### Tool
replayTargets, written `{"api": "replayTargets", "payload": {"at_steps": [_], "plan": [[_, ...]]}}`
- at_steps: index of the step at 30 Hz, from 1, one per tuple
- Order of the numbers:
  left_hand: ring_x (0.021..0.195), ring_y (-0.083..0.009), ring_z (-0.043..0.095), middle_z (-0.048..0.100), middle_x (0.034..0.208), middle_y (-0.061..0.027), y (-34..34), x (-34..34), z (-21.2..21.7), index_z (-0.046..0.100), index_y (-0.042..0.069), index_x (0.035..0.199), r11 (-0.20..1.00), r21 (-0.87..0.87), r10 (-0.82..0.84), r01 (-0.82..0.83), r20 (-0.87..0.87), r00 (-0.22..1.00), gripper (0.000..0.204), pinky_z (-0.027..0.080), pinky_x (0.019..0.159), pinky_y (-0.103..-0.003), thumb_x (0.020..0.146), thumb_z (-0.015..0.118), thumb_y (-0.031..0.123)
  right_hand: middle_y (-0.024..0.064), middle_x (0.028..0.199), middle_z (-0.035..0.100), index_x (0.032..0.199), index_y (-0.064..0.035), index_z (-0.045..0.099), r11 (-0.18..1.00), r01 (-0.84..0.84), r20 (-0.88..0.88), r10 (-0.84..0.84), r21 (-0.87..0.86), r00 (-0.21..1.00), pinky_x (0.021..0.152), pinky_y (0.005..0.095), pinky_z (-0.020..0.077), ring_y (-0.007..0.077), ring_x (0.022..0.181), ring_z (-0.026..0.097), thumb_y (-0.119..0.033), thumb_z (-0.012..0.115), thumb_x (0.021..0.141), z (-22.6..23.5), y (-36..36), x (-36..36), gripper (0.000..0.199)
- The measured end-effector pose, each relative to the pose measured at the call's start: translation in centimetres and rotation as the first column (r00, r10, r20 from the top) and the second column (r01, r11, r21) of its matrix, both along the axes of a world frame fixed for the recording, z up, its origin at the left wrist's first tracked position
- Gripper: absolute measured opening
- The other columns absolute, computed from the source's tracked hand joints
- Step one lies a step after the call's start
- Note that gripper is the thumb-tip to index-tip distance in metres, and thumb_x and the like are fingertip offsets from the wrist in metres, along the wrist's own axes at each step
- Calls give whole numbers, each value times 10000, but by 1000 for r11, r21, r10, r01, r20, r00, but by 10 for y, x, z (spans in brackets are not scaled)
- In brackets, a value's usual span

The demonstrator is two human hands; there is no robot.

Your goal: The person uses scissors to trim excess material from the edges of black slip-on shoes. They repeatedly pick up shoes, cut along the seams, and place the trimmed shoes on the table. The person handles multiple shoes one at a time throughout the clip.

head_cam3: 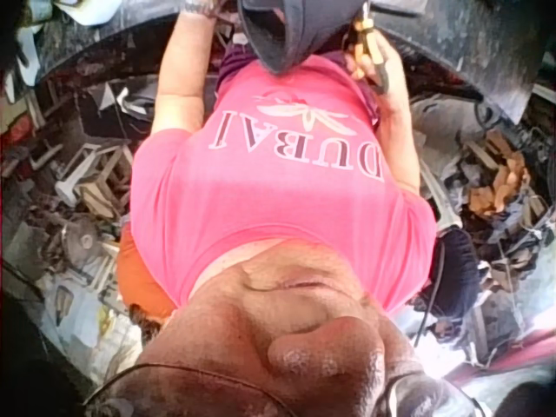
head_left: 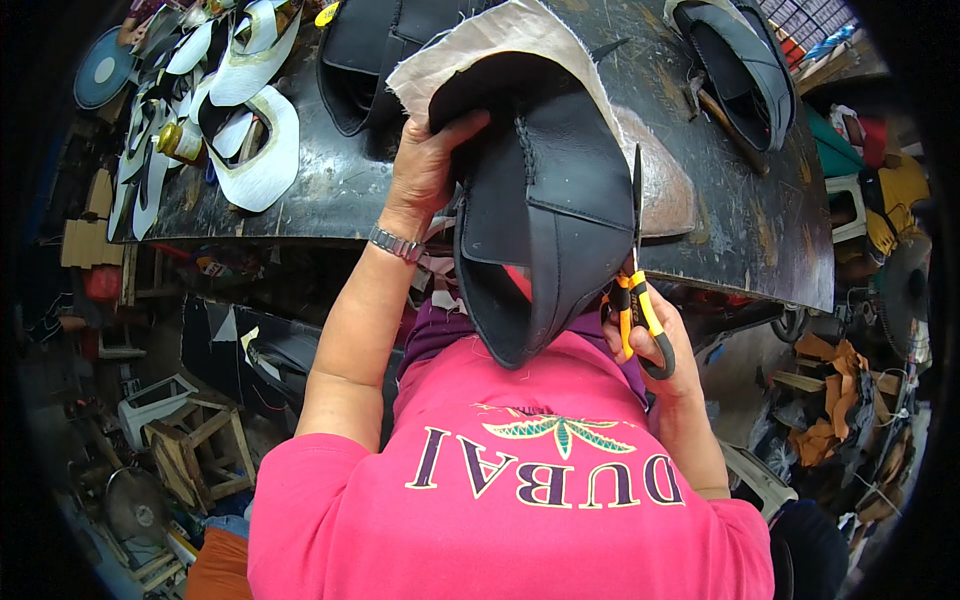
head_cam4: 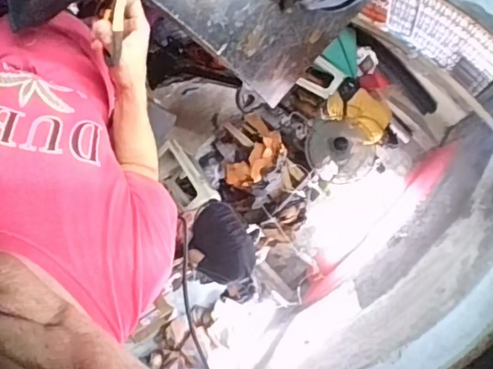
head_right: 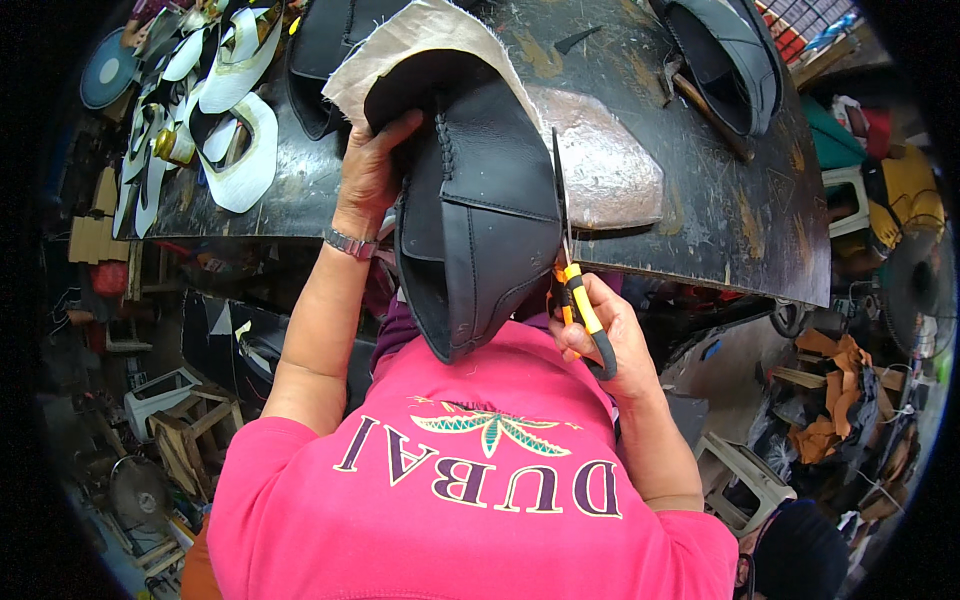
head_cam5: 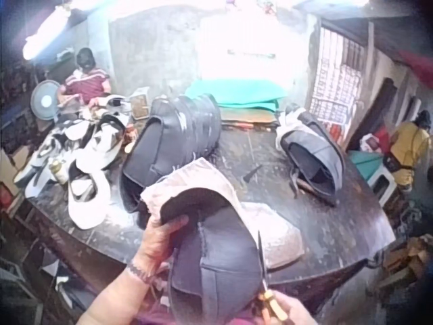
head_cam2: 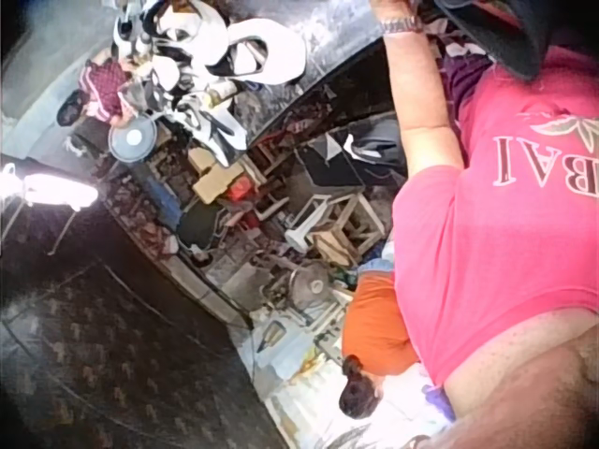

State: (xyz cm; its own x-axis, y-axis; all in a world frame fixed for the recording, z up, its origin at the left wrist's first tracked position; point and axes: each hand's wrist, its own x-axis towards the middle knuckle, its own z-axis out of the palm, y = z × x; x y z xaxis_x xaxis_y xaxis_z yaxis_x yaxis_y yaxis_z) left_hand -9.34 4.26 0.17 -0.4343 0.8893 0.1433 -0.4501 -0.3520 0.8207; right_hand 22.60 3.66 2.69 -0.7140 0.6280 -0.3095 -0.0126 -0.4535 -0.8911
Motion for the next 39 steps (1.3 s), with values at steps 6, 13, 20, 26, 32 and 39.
{"api": "replayTargets", "payload": {"at_steps": [6,13,20,26,32,39], "plan": [[954,-152,649,690,1094,-36,1,-1,-1,668,67,1180,999,25,35,-35,-21,999,359,527,855,-300,836,695,-34,21,704,551,1106,8,558,999,44,51,-43,-8,998,480,176,382,68,549,509,-482,880,664,-2,-4,3,734],[996,-167,651,683,1123,-52,1,-9,2,649,63,1202,995,-28,-100,100,-14,995,362,526,894,-312,856,669,-38,31,725,551,1116,-13,547,998,60,102,-62,20,993,524,189,401,75,584,519,-458,853,701,-10,-1,7,682],[908,-153,686,703,1055,-72,4,-5,14,651,23,1175,969,-107,-232,222,-96,968,321,565,828,-288,858,675,-27,60,766,565,1163,0,524,999,27,96,-31,42,995,576,205,433,101,647,549,-588,841,631,-12,8,0,854],[874,-143,695,706,1028,-68,5,-5,20,652,18,1172,957,-152,-266,246,-126,956,318,577,789,-281,858,678,-25,56,761,555,1106,-5,523,997,67,92,-70,35,993,523,197,406,91,623,528,-572,842,651,-12,9,0,794],[870,-136,694,705,1031,-67,8,-7,18,644,18,1184,953,-125,-292,276,-136,947,329,581,790,-284,859,677,-21,24,783,540,1194,-4,511,997,15,-74,-20,-72,997,522,192,420,78,614,528,-416,845,731,-15,7,4,704],[874,-137,695,702,1038,-67,11,-5,18,617,28,1236,948,-160,-302,275,-183,936,383,583,800,-278,860,682,-10,25,744,547,1176,-2,525,997,62,-52,-65,-49,997,484,191,415,73,594,539,-429,856,713,-20,7,5,712]]}}
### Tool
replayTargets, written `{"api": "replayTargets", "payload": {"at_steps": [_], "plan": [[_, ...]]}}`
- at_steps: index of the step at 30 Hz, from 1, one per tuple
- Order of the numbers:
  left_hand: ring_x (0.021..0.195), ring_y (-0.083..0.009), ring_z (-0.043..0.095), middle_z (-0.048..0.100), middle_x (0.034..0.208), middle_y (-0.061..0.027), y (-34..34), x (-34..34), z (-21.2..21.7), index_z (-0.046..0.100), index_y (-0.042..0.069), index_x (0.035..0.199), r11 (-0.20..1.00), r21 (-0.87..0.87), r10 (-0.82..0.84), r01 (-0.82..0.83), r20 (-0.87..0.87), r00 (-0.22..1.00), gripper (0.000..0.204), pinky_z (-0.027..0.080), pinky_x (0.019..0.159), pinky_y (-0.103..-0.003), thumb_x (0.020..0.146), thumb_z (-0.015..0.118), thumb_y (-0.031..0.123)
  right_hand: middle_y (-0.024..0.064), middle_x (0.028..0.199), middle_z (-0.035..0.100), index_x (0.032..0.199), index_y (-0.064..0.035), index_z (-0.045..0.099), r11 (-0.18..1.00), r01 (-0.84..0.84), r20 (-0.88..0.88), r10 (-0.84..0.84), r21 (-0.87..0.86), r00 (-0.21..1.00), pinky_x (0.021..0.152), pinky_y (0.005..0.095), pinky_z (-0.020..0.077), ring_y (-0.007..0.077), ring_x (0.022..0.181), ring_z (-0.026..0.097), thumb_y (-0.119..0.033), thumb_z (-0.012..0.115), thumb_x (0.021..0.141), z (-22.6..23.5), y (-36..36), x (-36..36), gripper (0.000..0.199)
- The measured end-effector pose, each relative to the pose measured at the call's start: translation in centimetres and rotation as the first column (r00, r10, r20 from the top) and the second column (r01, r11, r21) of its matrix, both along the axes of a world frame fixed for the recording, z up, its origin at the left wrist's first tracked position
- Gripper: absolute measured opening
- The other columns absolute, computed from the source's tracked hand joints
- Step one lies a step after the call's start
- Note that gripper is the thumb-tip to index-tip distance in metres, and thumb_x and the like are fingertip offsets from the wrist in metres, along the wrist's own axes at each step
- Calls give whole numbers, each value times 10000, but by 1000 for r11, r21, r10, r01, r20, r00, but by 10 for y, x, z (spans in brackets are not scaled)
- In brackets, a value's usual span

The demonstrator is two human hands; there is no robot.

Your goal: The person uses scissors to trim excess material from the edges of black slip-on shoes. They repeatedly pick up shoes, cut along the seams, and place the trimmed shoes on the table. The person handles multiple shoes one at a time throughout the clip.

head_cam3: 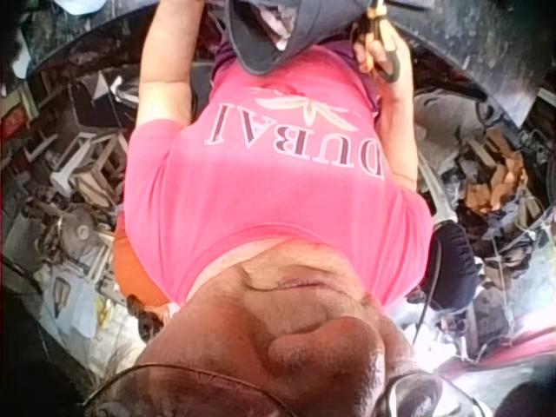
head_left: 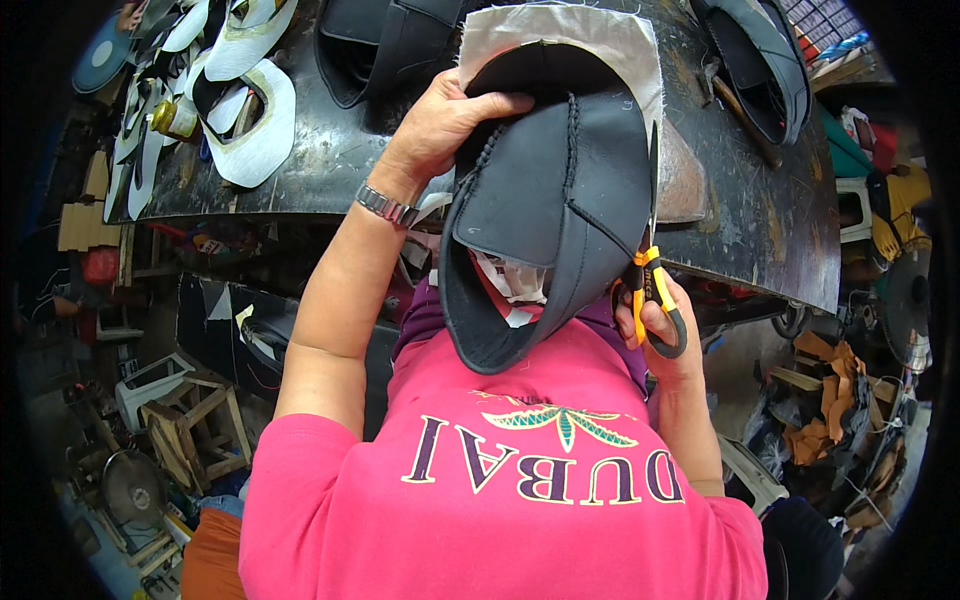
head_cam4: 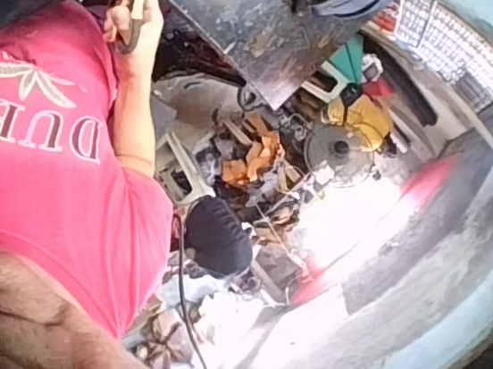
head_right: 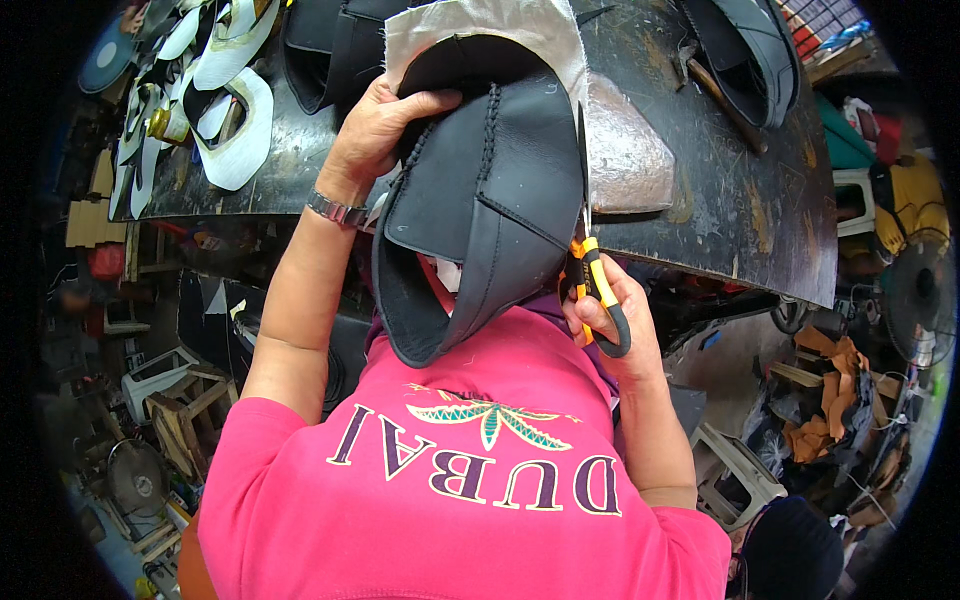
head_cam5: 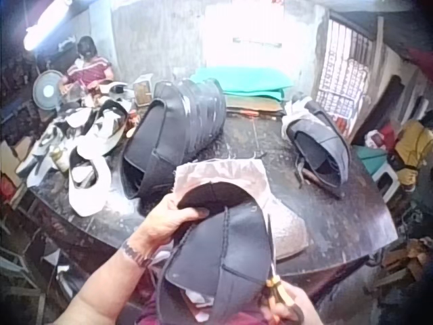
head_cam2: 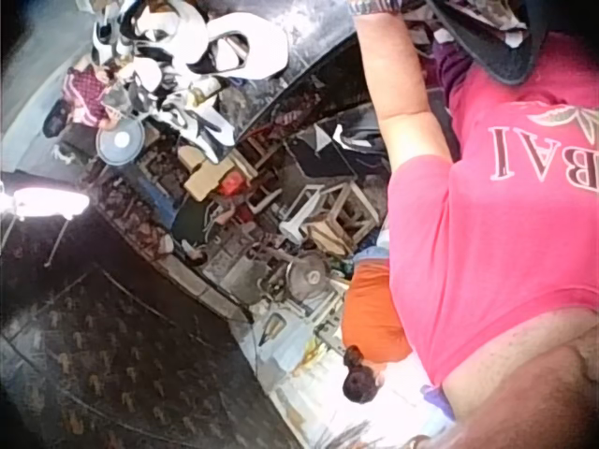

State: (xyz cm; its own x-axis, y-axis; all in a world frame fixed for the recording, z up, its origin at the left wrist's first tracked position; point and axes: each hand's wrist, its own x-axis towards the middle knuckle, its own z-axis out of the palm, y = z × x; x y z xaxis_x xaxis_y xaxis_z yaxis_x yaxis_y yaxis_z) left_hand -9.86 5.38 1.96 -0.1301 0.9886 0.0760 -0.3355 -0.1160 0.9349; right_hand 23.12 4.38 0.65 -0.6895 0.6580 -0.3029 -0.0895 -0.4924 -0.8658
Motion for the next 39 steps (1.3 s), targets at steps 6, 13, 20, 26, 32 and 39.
{"api": "replayTargets", "payload": {"at_steps": [6,13,20,26,32,39], "plan": [[869,-124,690,702,1033,-61,-1,-1,3,604,33,1259,999,-46,-14,10,-75,997,425,579,802,-273,848,711,21,37,738,559,1140,-4,538,999,-41,100,42,-13,994,461,199,412,77,564,533,-413,844,726,-2,2,7,658],[844,-111,679,704,1009,-50,5,5,12,630,32,1227,987,-96,-150,132,-214,965,413,557,815,-247,831,743,61,56,739,564,1124,-3,540,1000,-14,9,13,27,1000,515,201,413,88,616,532,-441,800,755,3,10,-1,628],[831,-114,680,717,968,-68,8,-3,18,668,32,1179,968,-151,-230,202,-203,952,406,559,768,-242,797,782,108,16,649,537,1113,5,547,1000,-20,106,20,3,994,442,175,364,65,486,465,-376,844,717,6,11,9,625],[858,-111,675,707,1010,-62,14,0,21,643,22,1209,928,-239,-339,284,-233,911,432,544,827,-242,800,771,81,26,670,540,1092,5,553,999,-33,53,33,4,998,438,179,372,71,507,485,-422,858,686,5,14,7,664],[868,-102,667,702,1023,-47,16,-5,27,648,27,1183,890,-278,-429,362,-235,872,401,534,838,-242,802,765,65,17,673,528,1088,14,553,996,-84,83,85,-10,993,436,180,372,73,518,500,-420,865,673,9,18,16,676],[860,-107,663,714,1017,-55,15,4,26,630,8,1221,840,-304,-524,449,-242,817,445,532,824,-236,803,767,78,16,687,533,1079,9,552,993,-119,143,116,13,983,442,194,379,70,523,502,-421,867,659,9,22,17,679]]}}
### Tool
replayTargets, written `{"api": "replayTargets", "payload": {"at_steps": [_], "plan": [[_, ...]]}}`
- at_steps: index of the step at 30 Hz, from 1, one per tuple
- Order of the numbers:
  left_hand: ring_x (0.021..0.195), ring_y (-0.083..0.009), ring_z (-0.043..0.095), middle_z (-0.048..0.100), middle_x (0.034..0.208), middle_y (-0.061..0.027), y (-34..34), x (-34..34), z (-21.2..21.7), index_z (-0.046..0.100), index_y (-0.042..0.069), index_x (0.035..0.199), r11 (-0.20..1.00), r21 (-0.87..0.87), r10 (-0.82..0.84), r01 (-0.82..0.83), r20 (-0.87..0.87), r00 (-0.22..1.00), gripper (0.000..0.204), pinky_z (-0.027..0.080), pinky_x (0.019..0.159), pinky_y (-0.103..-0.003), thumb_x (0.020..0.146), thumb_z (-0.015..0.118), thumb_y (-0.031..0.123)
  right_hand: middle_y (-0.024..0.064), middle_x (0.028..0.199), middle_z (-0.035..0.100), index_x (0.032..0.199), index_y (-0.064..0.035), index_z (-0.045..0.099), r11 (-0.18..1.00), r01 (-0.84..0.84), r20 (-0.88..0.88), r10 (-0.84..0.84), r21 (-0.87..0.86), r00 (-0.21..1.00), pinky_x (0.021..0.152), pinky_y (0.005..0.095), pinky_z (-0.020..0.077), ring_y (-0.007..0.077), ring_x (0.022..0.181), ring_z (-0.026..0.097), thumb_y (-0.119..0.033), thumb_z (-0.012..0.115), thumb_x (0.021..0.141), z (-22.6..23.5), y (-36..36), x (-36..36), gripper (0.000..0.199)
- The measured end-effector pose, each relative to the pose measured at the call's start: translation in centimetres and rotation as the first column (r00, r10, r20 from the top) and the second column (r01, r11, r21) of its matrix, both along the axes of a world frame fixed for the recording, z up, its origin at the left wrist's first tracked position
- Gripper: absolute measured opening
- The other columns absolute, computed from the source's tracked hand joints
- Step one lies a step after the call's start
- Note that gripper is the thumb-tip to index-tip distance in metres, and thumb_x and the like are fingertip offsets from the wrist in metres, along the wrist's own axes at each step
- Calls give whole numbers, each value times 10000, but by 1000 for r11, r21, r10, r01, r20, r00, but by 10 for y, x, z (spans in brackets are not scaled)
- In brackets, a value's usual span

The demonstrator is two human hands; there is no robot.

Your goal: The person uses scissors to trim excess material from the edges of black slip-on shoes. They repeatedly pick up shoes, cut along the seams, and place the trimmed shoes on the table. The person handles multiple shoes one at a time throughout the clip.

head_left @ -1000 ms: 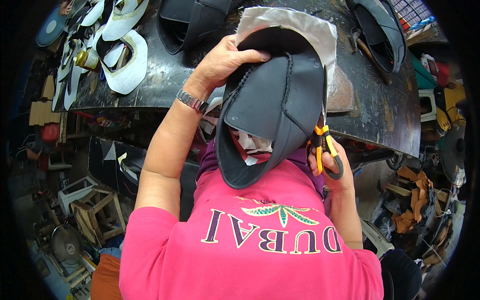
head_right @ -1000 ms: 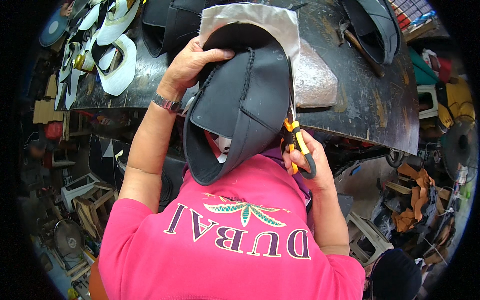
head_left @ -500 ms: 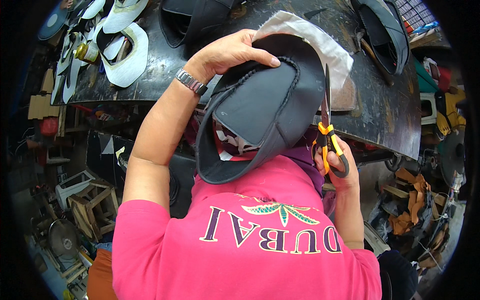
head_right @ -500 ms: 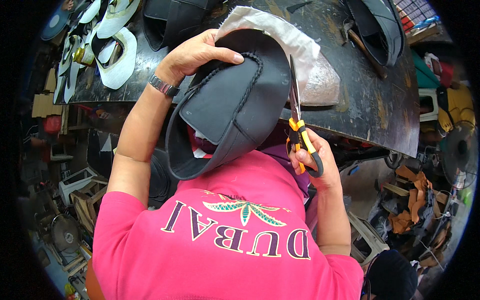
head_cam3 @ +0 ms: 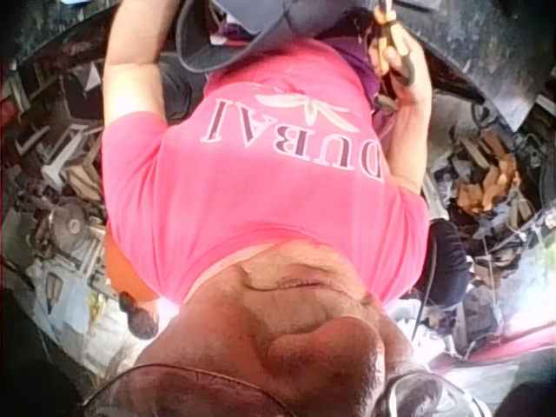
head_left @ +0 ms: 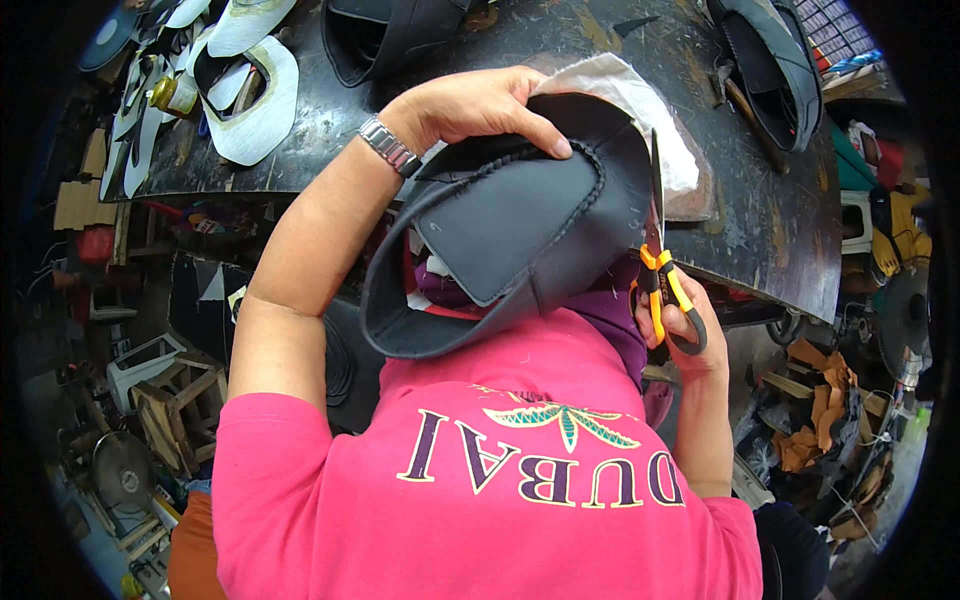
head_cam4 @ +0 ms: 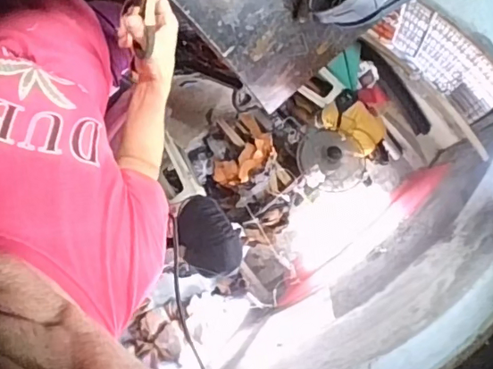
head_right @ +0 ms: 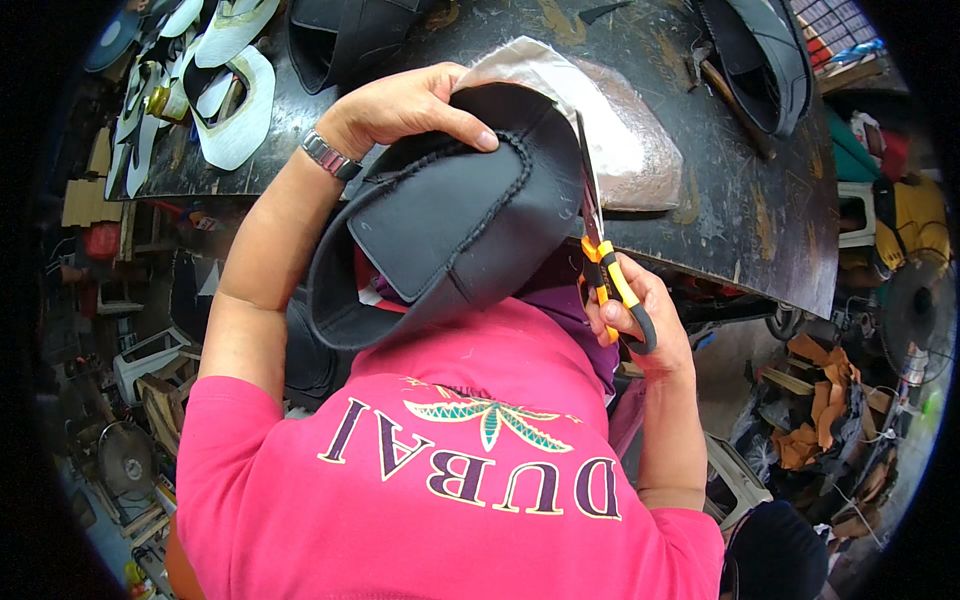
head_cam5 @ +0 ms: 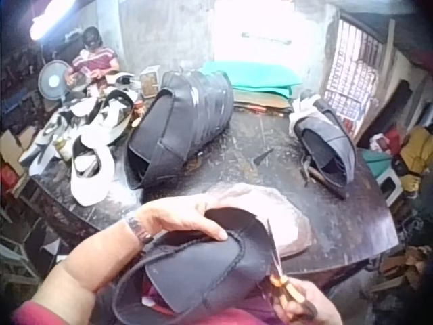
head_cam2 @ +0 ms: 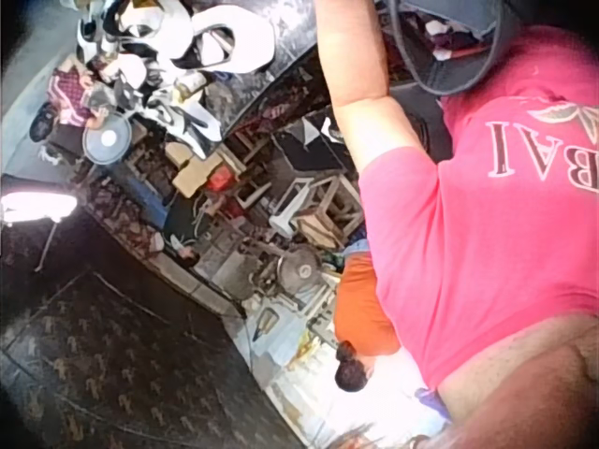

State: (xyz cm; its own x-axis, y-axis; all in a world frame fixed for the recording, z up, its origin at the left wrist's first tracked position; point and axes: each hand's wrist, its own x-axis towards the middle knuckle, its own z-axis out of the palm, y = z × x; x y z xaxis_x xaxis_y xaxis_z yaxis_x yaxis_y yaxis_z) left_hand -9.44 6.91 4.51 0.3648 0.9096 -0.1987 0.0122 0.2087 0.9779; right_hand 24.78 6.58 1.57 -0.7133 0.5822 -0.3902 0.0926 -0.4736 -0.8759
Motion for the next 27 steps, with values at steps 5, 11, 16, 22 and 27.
{"api": "replayTargets", "payload": {"at_steps": [5,11,16,22,27], "plan": [[901,-94,642,703,1055,-49,-3,0,6,621,4,1234,998,45,-51,53,-39,998,468,512,864,-241,798,769,85,18,697,543,1038,-5,557,1000,-17,-14,17,7,1000,451,194,384,65,531,500,-445,874,643,3,3,-1,671],[882,-89,634,705,1002,-37,-5,-3,7,614,-8,1233,987,-12,-159,159,-171,972,466,521,836,-246,802,764,88,4,700,542,979,-24,569,994,-107,142,102,28,985,474,187,401,57,548,508,-452,870,634,6,6,8,627],[879,-90,632,701,1008,-32,-2,-1,10,613,-11,1230,965,-34,-263,262,-58,963,467,521,819,-243,799,764,88,21,710,549,1022,-20,562,986,-166,60,166,5,984,525,197,411,71,574,508,-493,850,622,4,15,4,683],[813,-83,640,711,936,-26,-3,-7,10,655,-11,1144,985,6,-165,171,-237,957,396,526,758,-233,787,781,104,30,733,547,1102,-13,537,976,-218,37,218,2,975,565,198,398,80,611,502,-517,826,627,4,14,4,751],[780,-105,663,722,924,-50,-2,5,9,669,-26,1073,954,-111,-293,277,-179,939,326,537,725,-243,798,773,114,29,766,547,1127,-16,522,972,-233,24,233,1,972,567,193,387,73,629,499,-499,837,624,1,11,1,766]]}}
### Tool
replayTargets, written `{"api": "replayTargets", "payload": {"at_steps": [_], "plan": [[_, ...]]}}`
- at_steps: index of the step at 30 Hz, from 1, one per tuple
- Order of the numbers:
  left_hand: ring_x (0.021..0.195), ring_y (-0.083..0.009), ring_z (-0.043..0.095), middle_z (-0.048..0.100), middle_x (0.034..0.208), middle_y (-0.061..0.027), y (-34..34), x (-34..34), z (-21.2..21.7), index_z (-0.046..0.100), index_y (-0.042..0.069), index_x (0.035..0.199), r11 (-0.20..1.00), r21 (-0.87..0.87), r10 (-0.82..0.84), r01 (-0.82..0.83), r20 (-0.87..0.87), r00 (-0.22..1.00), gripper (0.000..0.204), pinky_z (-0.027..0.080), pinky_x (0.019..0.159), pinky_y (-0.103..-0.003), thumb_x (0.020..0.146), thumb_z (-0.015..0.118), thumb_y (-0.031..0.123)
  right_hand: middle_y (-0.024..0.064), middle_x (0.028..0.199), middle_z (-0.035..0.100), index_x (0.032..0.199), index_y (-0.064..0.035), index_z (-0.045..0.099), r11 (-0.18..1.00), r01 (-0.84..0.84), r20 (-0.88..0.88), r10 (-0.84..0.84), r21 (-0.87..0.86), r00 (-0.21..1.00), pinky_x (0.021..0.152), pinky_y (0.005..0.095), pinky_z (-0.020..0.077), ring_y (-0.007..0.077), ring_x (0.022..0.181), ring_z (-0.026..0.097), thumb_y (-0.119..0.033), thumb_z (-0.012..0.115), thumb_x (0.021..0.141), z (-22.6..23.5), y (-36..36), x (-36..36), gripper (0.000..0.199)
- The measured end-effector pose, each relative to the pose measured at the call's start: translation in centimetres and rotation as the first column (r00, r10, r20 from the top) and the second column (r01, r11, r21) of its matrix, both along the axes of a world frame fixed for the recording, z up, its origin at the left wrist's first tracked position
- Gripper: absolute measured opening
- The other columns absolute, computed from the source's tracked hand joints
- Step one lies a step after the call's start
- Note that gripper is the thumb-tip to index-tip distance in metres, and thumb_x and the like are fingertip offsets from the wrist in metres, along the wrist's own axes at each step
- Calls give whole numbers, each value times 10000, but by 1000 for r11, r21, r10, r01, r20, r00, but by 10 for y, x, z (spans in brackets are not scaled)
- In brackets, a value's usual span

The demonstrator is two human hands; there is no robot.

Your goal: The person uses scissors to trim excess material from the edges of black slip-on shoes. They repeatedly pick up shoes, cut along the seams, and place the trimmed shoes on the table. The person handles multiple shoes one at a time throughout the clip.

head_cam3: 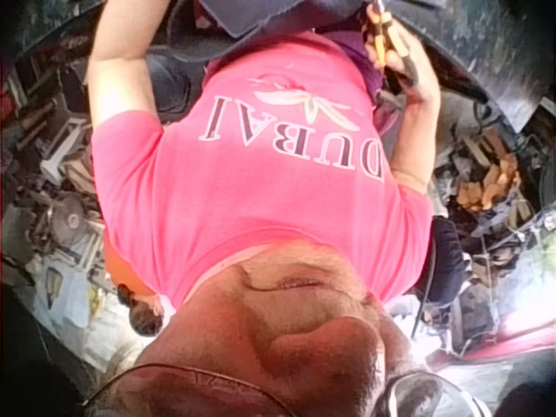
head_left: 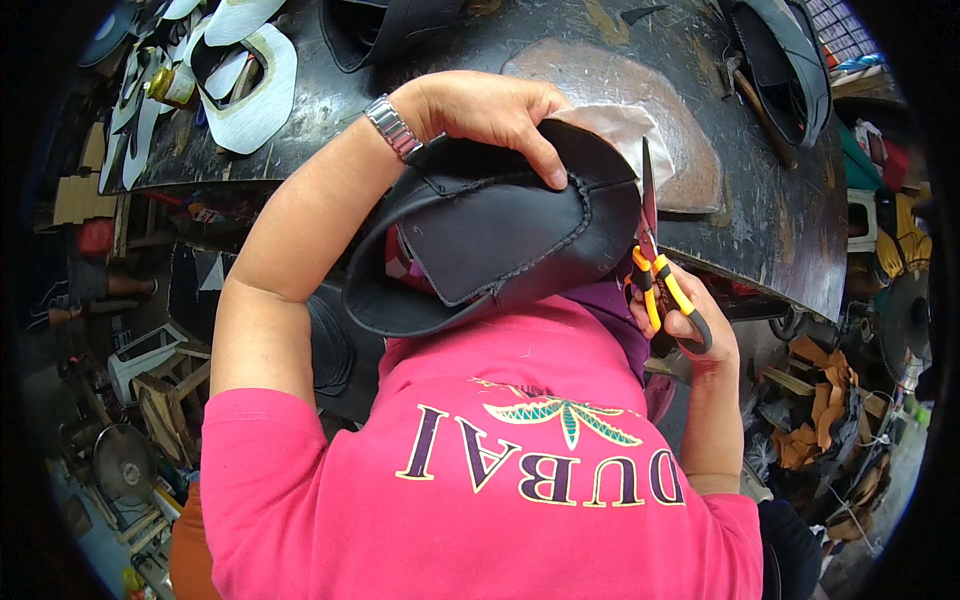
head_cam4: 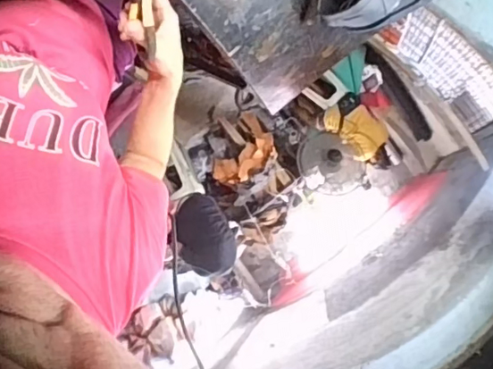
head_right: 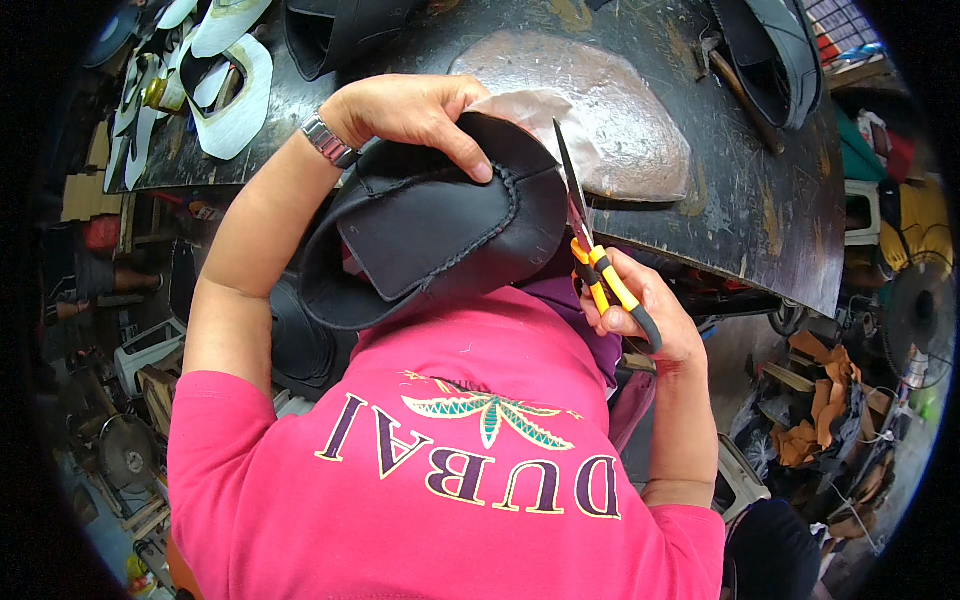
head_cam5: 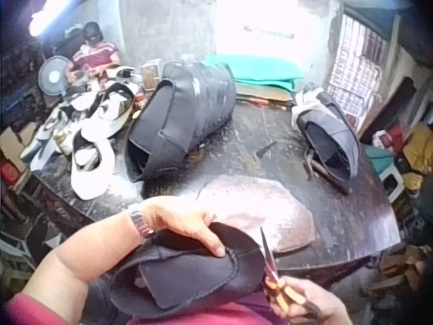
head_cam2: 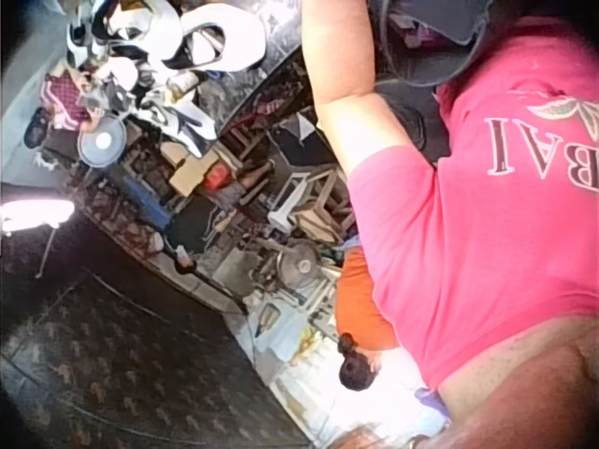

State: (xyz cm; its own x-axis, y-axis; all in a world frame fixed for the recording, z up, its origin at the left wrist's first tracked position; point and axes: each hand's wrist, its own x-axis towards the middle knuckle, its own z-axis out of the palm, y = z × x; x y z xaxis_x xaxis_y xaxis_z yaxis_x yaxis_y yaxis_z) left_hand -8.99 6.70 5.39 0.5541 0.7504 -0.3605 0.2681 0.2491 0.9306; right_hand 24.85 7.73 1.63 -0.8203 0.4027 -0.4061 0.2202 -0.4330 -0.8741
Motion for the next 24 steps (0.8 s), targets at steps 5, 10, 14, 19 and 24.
{"api": "replayTargets", "payload": {"at_steps": [5,10,14,19,24], "plan": [[751,-101,666,724,889,-41,-1,5,2,683,-26,1034,998,-56,1,7,146,989,267,546,712,-243,811,761,98,7,730,540,1033,-33,560,997,72,42,-70,-39,997,517,185,379,54,578,480,-414,872,609,1,0,5,650],[804,-106,664,721,958,-60,2,4,-4,656,-40,1117,996,-58,-55,60,91,994,322,552,751,-254,835,735,94,-21,704,542,951,-48,579,998,50,126,-43,-47,991,480,189,391,42,546,489,-298,892,617,7,6,14,521],[831,-113,660,715,1010,-70,14,13,-6,627,-49,1177,981,-21,-196,195,-61,979,388,552,762,-261,836,731,104,-26,716,556,952,-68,580,1000,5,154,-4,-4,988,499,185,409,40,574,516,-309,911,604,10,14,16,538],[830,-144,666,721,970,-97,31,24,13,637,-62,1095,936,34,-319,349,-333,887,350,545,760,-281,826,744,134,-2,659,570,1111,-10,600,997,33,208,-47,70,977,404,175,362,54,464,502,-408,913,540,9,16,26,763],[900,-356,670,693,956,-235,76,58,43,648,-63,1030,667,172,-482,725,-642,596,547,511,785,-426,620,848,239,7,668,551,905,-44,563,987,156,114,-150,-40,982,427,194,379,71,484,510,-285,904,611,5,-3,44,511]]}}
